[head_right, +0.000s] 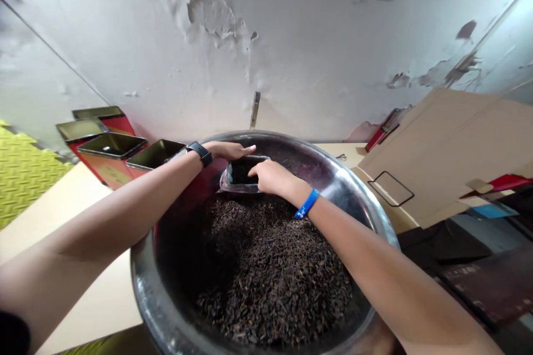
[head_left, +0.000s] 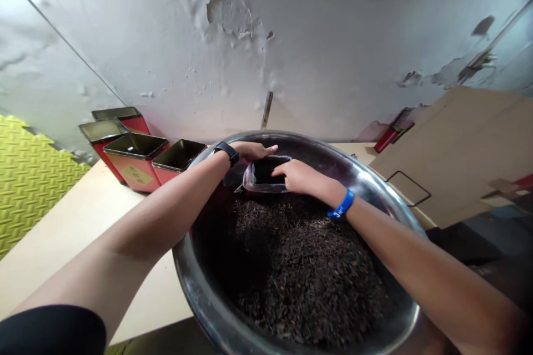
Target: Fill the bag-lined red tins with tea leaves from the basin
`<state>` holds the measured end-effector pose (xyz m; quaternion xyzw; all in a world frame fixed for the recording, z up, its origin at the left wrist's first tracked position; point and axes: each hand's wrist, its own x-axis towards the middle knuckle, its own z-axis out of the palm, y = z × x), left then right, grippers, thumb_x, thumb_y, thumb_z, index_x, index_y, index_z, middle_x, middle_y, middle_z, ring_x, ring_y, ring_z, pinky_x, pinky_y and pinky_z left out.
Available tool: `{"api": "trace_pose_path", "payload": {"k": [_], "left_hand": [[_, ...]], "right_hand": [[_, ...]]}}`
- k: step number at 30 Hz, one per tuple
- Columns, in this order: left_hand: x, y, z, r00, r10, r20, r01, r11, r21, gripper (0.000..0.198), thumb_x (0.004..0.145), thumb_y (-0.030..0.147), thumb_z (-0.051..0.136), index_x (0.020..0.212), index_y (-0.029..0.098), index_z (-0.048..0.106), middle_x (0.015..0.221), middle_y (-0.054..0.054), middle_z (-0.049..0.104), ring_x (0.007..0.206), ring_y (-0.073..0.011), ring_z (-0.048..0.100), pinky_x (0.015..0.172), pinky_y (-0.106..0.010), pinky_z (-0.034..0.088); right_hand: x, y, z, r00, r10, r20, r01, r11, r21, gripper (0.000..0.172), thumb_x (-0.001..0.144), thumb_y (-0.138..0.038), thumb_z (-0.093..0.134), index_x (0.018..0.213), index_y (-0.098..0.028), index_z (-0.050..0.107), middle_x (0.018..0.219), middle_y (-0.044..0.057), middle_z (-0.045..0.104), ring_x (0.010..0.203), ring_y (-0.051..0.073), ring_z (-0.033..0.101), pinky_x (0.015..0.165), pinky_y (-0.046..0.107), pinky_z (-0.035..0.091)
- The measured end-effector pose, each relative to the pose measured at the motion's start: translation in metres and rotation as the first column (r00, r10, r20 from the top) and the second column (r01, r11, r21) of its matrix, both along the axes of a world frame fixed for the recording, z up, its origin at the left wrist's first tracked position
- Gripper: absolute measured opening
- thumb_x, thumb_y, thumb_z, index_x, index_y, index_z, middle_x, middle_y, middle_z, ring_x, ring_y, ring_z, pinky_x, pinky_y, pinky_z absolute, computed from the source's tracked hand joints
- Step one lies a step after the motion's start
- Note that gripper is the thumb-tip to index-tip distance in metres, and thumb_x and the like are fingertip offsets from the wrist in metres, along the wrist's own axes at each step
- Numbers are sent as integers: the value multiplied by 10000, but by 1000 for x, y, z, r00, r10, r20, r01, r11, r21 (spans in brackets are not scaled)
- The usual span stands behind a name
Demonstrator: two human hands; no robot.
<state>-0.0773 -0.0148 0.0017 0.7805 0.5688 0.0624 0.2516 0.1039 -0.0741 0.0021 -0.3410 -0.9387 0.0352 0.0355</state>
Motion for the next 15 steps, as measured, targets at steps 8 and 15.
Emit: {"api": "trace_pose_path", "payload": {"k": [8,15], "left_hand": [[0,5,0,1000,2,-13,-2,1000,-22,714,744,721,291,997,144,627,1162,-124,568,960,-253,534,825,-350,404],[-2,6,-4,1000,-20,14,21,999,-33,686,763,703,265,963,169,646,970,-101,649,976,-257,508,819,-327,385]], "right_hand": [[21,15,16,968,-60,-243,24,988,-150,472,664,-37,382,1011,-197,659,983,34,672,899,146,607,782,232,443],[90,58,4,708,-698,-107,649,703,-291,199,741,-104,474,807,-125,661,722,59,653,702,154,603,665,259,448]]}}
